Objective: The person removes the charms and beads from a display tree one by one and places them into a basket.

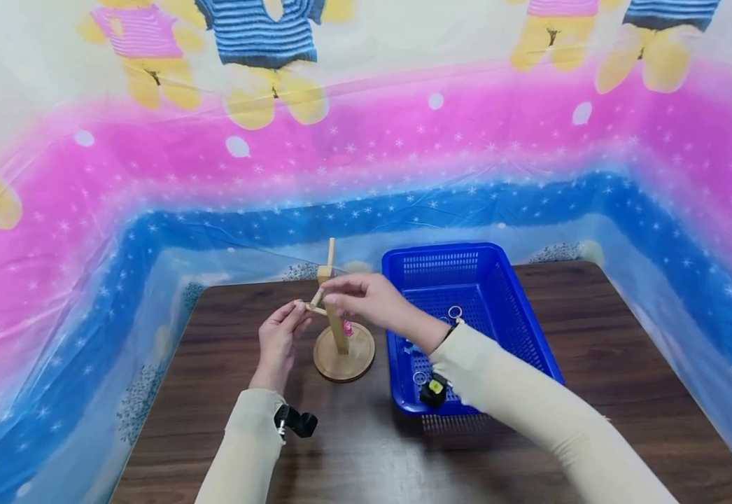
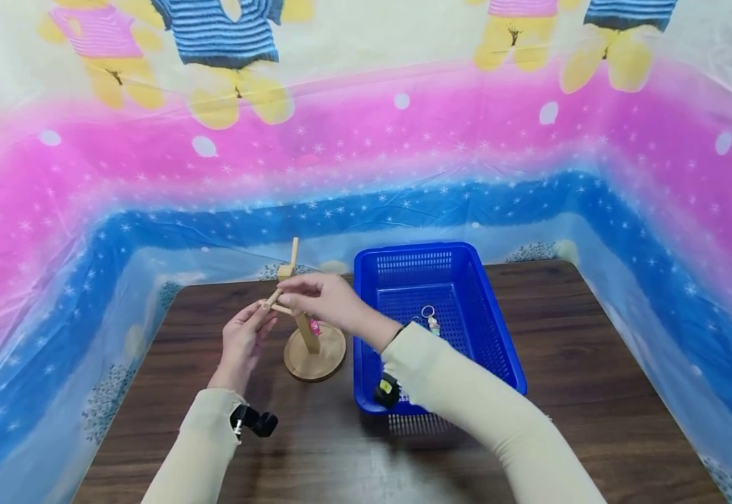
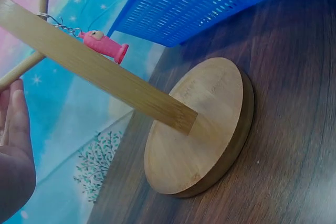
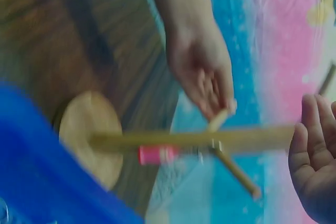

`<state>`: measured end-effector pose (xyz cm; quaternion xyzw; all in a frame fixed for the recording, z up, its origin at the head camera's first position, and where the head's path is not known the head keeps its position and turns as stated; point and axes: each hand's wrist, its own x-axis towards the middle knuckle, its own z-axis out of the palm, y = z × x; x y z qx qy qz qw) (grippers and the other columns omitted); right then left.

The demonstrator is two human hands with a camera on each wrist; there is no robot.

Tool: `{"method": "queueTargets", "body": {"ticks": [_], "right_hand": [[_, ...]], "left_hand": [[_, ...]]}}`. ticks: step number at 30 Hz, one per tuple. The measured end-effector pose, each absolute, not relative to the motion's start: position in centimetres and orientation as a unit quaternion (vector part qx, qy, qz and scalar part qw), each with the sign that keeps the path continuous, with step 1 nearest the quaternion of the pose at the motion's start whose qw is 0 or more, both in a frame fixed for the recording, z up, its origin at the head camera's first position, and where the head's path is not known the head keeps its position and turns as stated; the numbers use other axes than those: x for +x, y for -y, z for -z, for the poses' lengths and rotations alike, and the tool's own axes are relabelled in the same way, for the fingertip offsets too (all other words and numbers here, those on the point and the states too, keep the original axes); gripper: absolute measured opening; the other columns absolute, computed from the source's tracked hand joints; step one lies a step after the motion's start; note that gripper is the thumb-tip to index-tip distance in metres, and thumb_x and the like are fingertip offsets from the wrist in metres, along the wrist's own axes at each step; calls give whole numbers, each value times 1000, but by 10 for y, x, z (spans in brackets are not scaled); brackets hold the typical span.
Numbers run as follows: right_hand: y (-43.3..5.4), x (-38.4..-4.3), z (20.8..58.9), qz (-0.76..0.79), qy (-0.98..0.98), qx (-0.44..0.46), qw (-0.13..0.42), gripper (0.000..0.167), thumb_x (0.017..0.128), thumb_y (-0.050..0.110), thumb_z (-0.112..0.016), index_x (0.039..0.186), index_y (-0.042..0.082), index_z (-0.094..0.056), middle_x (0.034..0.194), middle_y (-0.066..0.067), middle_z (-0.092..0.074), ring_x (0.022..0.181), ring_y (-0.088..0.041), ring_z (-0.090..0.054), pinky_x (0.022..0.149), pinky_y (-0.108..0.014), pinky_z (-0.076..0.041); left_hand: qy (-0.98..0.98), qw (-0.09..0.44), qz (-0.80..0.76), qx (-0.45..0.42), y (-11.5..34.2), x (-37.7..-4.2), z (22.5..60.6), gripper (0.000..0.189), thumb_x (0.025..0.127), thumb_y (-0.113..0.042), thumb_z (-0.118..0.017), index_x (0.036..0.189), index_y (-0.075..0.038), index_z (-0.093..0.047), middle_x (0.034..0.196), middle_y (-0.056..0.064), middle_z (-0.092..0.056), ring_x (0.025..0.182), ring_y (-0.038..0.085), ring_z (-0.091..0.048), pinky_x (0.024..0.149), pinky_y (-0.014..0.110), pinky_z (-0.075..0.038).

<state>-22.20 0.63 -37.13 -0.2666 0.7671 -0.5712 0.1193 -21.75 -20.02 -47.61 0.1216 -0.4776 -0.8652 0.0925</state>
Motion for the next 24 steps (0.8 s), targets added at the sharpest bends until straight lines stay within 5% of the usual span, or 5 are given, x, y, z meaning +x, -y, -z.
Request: {"method": "queueTargets", "body": {"ticks": [4, 10, 24], "right_hand": [[-29, -242, 373, 561, -791, -218, 109, 28, 103, 18, -63, 124, 1, -69, 115, -23, -74, 85, -16, -70, 80, -31, -63], [-51, -262, 407, 580, -795, -115, 132, 29, 108, 14, -53, 133, 2, -62, 132, -23, -66, 118, -35, -66, 104, -51, -58], [-26, -268, 464, 635, -739, -79, 210, 37, 104, 3, -57, 140, -8, -56, 137, -33, -60, 130, -40, -63, 111, -42, -56]], "left_hand": [[486, 92, 861, 117, 199, -219, 476, 32, 100, 5, -58, 81, -15, -74, 75, -7, -76, 71, 1, -74, 69, 13, -63], [500, 86, 854, 118, 199, -217, 477, 28, 100, 3, -59, 82, -13, -73, 75, -8, -75, 73, 1, -73, 71, 13, -63], [516, 98, 842, 120, 198, -217, 477, 27, 100, 2, -60, 83, -13, -74, 75, -9, -74, 73, 1, -73, 70, 13, -63]]}}
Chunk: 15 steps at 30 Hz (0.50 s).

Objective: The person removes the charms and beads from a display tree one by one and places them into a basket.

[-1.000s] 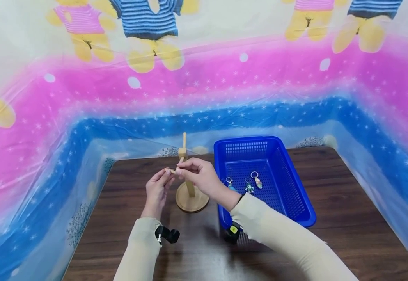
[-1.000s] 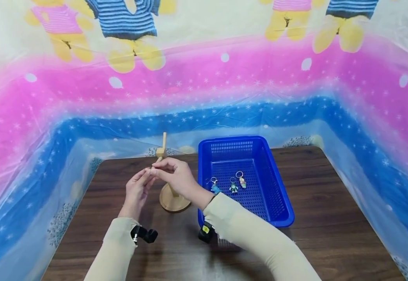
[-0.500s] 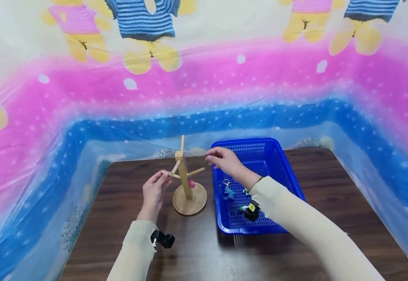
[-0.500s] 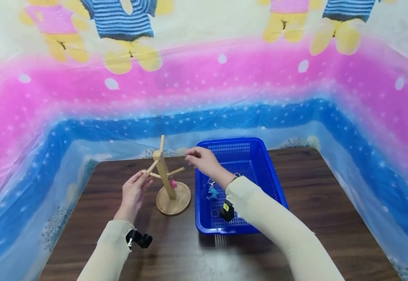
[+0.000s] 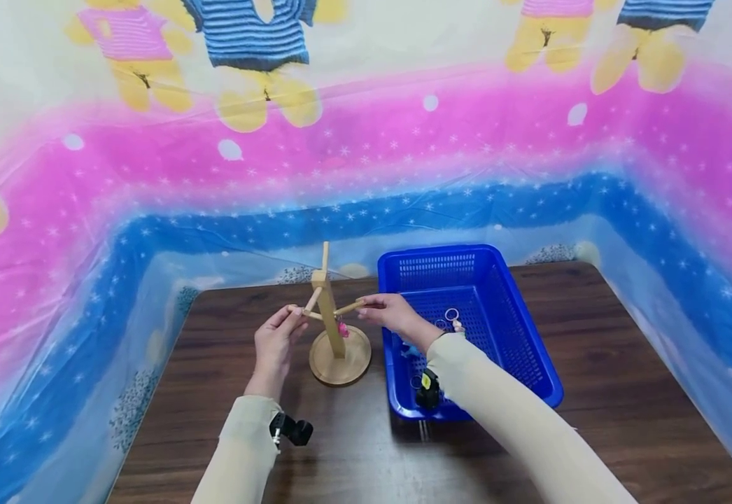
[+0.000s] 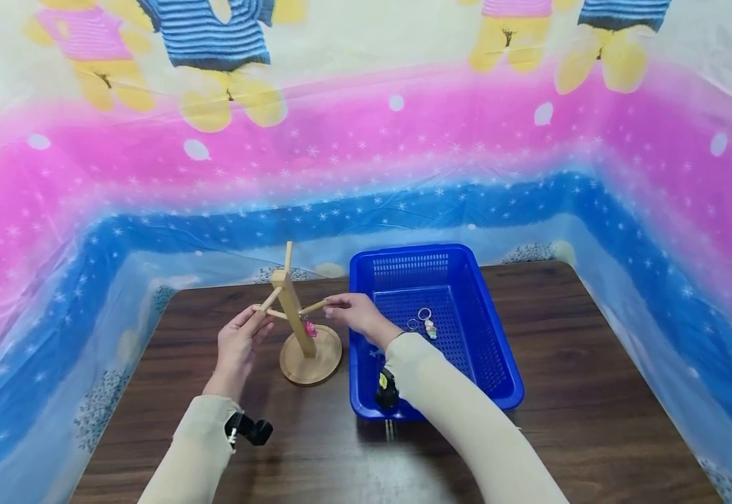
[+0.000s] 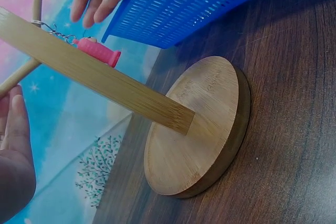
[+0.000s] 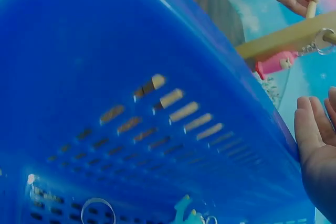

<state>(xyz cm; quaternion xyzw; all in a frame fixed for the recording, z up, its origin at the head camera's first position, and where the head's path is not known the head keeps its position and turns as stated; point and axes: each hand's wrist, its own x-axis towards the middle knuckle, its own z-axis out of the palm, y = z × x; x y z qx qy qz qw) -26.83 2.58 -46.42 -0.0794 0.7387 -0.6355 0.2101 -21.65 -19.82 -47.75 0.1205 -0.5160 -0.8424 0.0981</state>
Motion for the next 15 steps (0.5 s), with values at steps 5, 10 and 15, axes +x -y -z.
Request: {"method": "queueTargets", "body": {"ticks": [5, 10, 15], "right_hand": [[-18, -268, 466, 650, -722, -62, 229, 35, 105, 3, -55, 139, -6, -57, 140, -32, -59, 130, -35, -64, 115, -44, -52], [-17, -271, 466, 652, -721, -46, 230, 35, 105, 4, -55, 139, -5, -58, 140, -31, -60, 130, -35, -64, 113, -43, -53], [-14, -273, 463, 656, -714, -52, 240, 37, 105, 3, -55, 141, -5, -57, 139, -30, -61, 132, -39, -61, 117, -47, -49]], "left_hand": [[527, 100, 834, 130, 200, -214, 477, 25, 99, 3, -62, 83, -13, -73, 74, -9, -75, 73, 0, -73, 69, 13, -63], [529, 96, 833, 128, 199, -214, 477, 19, 98, 0, -66, 85, -11, -74, 75, -9, -75, 74, 0, -73, 71, 13, -63], [530, 94, 833, 127, 198, -217, 478, 29, 99, 2, -63, 80, -17, -72, 75, -10, -75, 73, -1, -72, 70, 12, -62]]}}
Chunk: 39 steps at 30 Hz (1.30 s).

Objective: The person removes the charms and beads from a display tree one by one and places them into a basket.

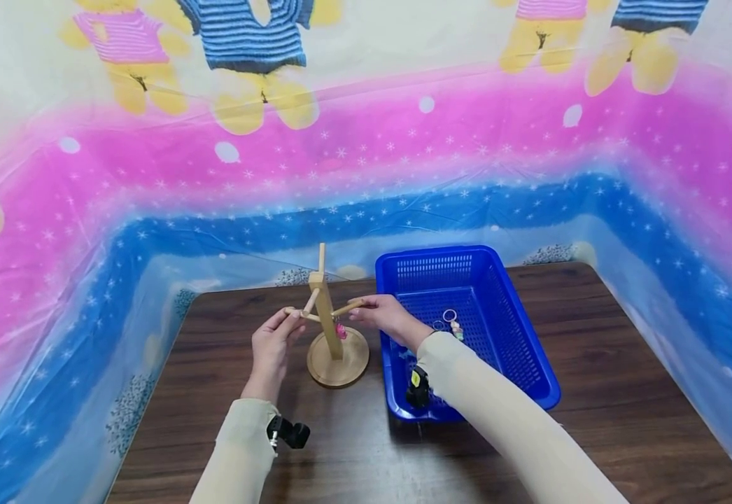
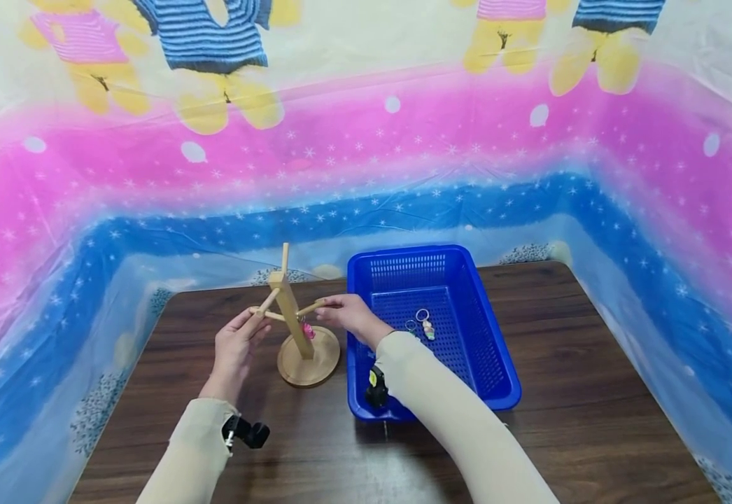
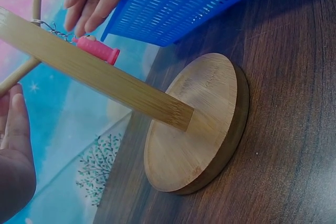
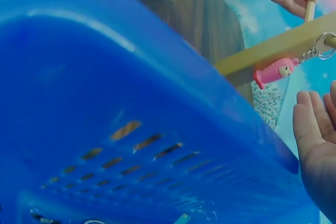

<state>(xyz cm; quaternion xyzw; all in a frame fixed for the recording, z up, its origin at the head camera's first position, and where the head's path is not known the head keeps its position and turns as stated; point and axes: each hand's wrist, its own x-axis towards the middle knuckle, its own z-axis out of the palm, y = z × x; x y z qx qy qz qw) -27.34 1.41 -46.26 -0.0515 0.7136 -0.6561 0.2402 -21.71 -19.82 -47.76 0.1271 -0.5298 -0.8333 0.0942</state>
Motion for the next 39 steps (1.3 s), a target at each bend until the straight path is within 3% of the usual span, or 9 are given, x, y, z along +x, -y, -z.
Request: {"method": "queueTargets", "body": {"ticks": [13, 24, 31, 39], "right_hand": [[1, -271, 460, 665, -693, -63, 270, 34, 101, 0, -60, 135, -5, -62, 138, -25, -64, 132, -35, -62, 118, -49, -47], [10, -274, 469, 679, -695, -38, 233, 29, 99, -4, -61, 127, -11, -65, 130, -28, -68, 126, -37, -66, 117, -52, -48], [13, -274, 470, 676, -704, -32, 217, 26, 99, -4, -61, 123, -11, -67, 127, -28, -69, 123, -36, -68, 114, -51, -52], [11, -274, 470, 672, -709, -28, 213, 24, 99, -2, -62, 121, -9, -69, 125, -27, -71, 119, -35, -71, 108, -45, -57]], "left_hand": [[541, 86, 827, 129, 201, -216, 478, 33, 100, 1, -61, 78, -20, -72, 75, -12, -75, 74, -2, -73, 70, 12, -62], [547, 83, 822, 135, 200, -216, 478, 29, 100, -2, -63, 80, -20, -73, 75, -11, -75, 74, 0, -72, 73, 13, -63], [544, 85, 824, 131, 201, -216, 476, 19, 100, -1, -64, 88, -11, -75, 74, -10, -75, 72, 0, -72, 73, 13, -63], [543, 78, 827, 125, 202, -216, 477, 26, 100, -1, -63, 82, -17, -73, 75, -11, -75, 73, -1, -72, 73, 12, -62]]}}
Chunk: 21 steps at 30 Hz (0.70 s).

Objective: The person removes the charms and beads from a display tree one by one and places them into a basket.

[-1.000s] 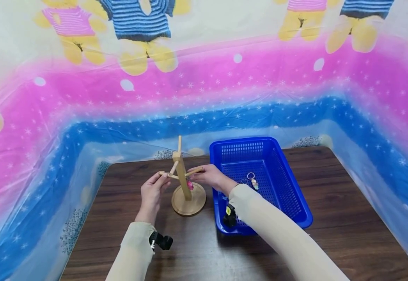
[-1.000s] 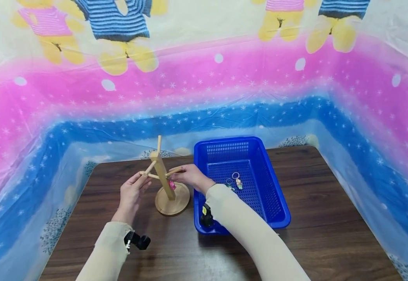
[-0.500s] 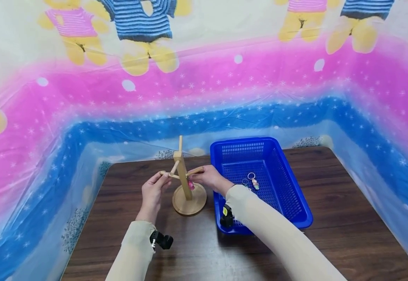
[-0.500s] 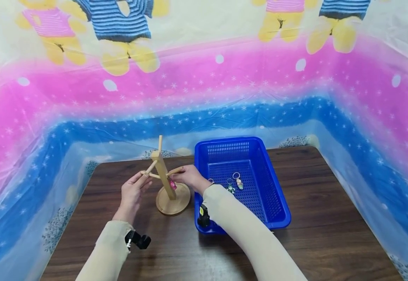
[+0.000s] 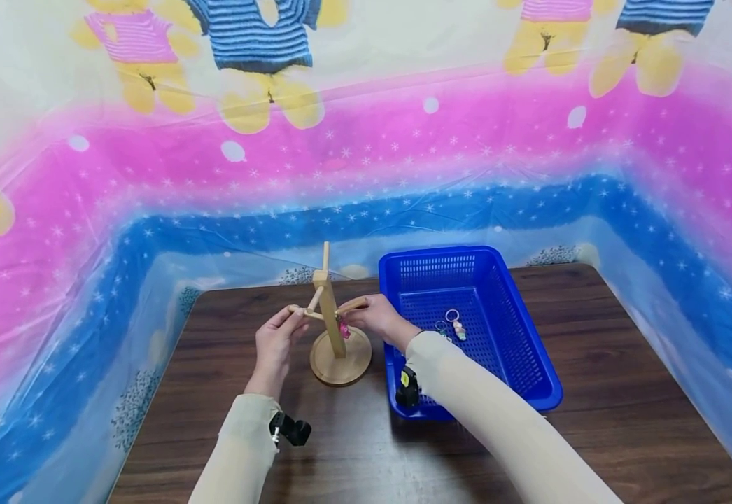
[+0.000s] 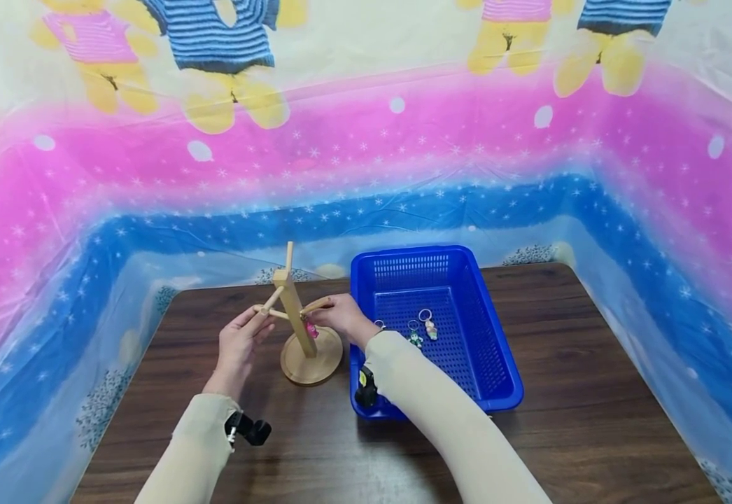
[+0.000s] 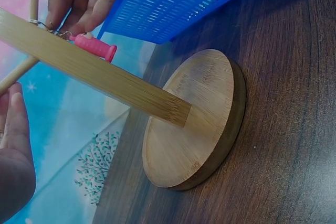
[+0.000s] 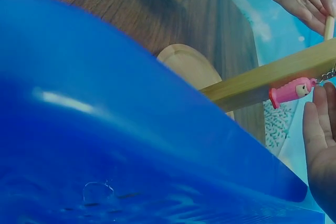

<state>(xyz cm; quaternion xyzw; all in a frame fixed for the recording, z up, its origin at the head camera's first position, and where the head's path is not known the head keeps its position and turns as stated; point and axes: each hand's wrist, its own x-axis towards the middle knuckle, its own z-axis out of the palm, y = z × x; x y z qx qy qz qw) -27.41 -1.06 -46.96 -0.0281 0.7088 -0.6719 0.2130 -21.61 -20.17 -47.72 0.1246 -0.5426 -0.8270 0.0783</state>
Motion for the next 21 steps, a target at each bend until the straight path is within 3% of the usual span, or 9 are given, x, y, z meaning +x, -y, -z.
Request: {"method": "queueTargets", "body": {"ticks": [7, 14, 21], "right_hand": [[8, -274, 467, 647, -730, -47, 217, 22, 101, 3, -62, 118, -6, -72, 121, -24, -73, 108, -27, -75, 109, -50, -56], [2, -275, 465, 639, -736, -54, 220, 23, 101, 2, -61, 119, -9, -70, 116, -25, -75, 84, -10, -73, 107, -51, -57], [-4, -274, 462, 651, -722, -58, 228, 25, 101, 1, -61, 121, -12, -67, 114, -28, -74, 76, -6, -70, 108, -53, -55]], "left_hand": [[545, 80, 825, 127, 201, -217, 477, 29, 100, -1, -62, 80, -20, -72, 75, -11, -75, 73, -1, -72, 73, 12, -62], [550, 78, 821, 130, 202, -217, 476, 28, 100, -3, -64, 80, -21, -73, 76, -11, -75, 75, -1, -73, 76, 14, -63], [548, 78, 823, 129, 202, -216, 477, 30, 100, -2, -63, 80, -21, -73, 76, -11, -75, 74, -1, -73, 75, 14, -63]]}}
